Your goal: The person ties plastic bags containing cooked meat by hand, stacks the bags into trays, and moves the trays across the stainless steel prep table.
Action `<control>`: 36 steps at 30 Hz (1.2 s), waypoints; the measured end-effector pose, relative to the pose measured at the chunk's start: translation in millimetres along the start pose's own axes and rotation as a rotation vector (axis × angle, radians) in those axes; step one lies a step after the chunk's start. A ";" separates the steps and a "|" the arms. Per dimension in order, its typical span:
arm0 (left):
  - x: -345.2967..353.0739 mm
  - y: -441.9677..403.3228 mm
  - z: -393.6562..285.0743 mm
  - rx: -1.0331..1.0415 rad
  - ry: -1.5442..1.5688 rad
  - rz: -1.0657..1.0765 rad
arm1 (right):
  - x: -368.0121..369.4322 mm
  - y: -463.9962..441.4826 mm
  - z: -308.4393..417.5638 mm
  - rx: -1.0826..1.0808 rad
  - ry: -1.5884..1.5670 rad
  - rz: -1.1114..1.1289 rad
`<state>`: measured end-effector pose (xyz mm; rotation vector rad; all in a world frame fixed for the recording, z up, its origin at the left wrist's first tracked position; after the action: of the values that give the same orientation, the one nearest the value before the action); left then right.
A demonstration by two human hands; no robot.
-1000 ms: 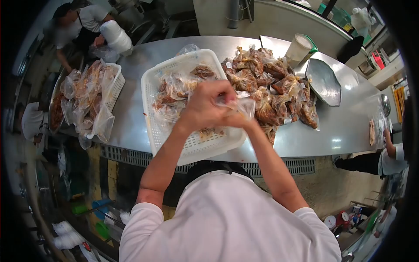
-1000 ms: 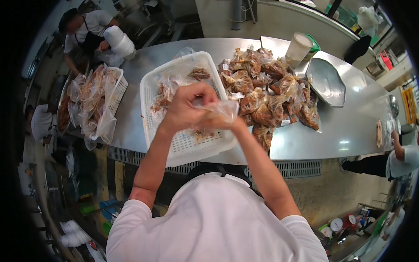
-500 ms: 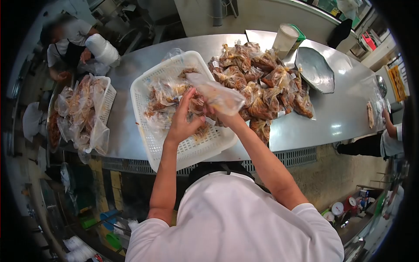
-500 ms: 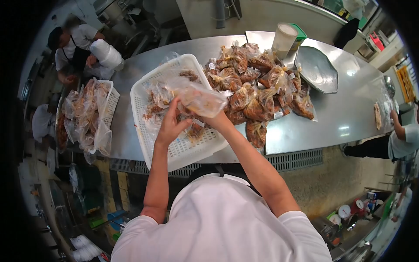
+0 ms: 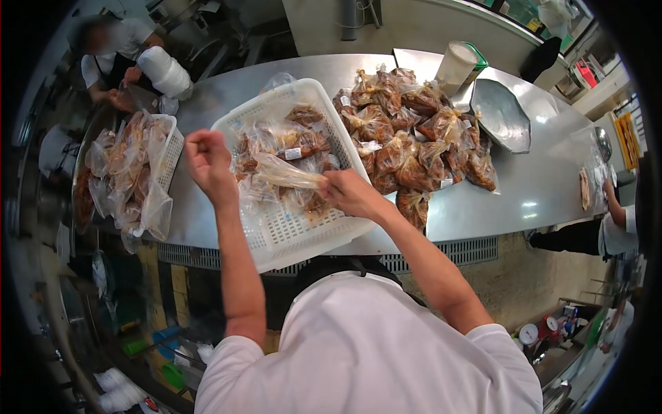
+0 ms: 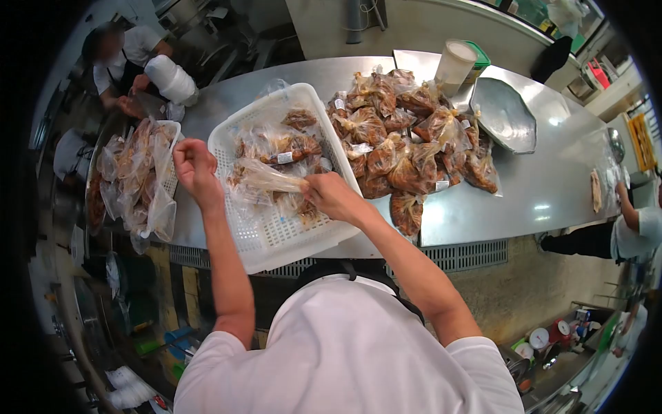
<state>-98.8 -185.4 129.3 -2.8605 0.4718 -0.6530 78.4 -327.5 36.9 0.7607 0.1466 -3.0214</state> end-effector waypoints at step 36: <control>42.2 40.9 72.8 -0.189 -0.500 0.118 | -11.3 -13.8 -3.4 0.008 -0.542 -0.312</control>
<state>-41.1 -231.2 71.6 -2.9839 0.6341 0.1393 89.3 -313.4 40.5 -0.1149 0.2573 -3.3830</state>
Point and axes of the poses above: each hand's wrist, its own y-axis away from the middle knuckle, its own x-axis out of the palm, z = x × y, the point moved 7 cm from there along -y, towards the middle knuckle, and after that the axes turned 9 degrees about -x, right-handed, at the moved point
